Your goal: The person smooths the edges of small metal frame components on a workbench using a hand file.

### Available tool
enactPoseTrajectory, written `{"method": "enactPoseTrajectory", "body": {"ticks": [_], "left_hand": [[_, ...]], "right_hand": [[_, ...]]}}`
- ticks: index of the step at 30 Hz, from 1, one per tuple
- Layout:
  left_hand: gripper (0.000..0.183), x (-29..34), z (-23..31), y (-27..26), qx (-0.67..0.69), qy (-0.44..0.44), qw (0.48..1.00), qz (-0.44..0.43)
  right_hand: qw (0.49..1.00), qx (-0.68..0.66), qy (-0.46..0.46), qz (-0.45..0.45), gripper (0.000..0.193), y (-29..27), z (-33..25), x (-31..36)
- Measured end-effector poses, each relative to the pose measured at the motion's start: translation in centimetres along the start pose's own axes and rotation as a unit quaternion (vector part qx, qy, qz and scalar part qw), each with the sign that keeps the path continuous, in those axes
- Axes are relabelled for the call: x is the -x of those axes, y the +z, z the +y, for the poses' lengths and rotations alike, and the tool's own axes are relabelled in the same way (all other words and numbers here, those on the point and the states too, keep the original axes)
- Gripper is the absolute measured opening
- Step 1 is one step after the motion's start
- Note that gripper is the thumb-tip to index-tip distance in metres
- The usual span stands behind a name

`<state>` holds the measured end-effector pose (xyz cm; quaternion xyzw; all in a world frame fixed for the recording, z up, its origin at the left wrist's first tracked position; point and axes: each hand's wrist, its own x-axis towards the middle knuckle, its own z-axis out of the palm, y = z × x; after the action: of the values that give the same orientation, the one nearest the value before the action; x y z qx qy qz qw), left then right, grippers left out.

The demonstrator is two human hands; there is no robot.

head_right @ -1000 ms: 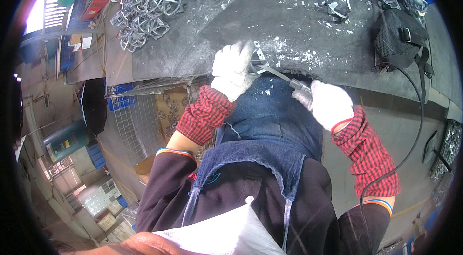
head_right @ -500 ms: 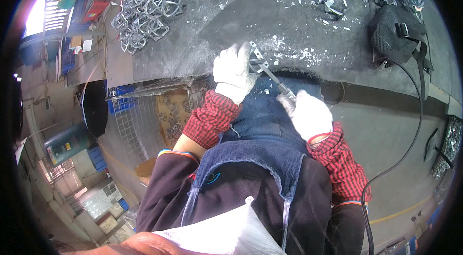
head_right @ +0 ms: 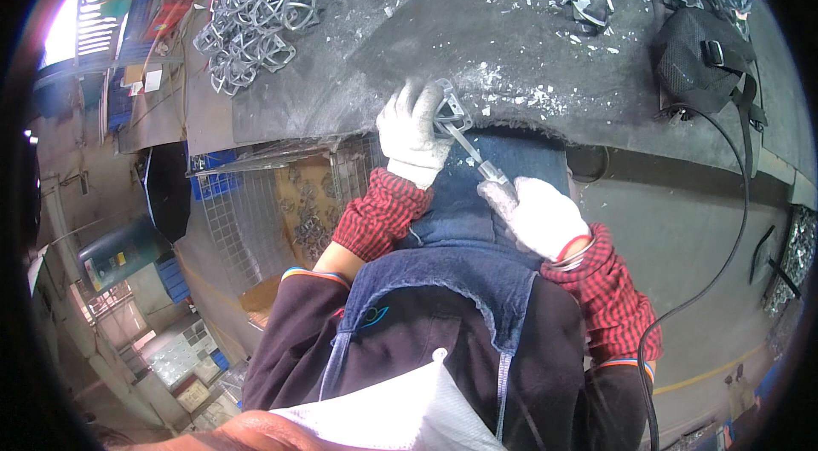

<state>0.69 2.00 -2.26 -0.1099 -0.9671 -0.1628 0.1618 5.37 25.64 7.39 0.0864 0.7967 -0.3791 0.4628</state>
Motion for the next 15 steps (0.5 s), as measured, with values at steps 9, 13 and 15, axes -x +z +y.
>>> {"method": "enactPoseTrajectory", "body": {"ticks": [9,13,15], "left_hand": [[0.077,-1.5,0.3,-1.9,-0.016,0.011,0.997,-0.079],[0.072,-5.0,-1.4,-5.4,0.031,0.127,0.973,-0.190],[0.066,-6.9,-2.1,-6.8,0.014,0.149,0.954,-0.260]], "right_hand": [[0.994,-0.040,0.091,-0.053,0.061,-5.1,-2.3,1.4],[0.953,0.265,-0.097,0.112,0.073,-7.0,-2.8,0.9],[0.984,0.174,-0.026,0.011,0.073,-8.6,-3.2,-0.4]]}}
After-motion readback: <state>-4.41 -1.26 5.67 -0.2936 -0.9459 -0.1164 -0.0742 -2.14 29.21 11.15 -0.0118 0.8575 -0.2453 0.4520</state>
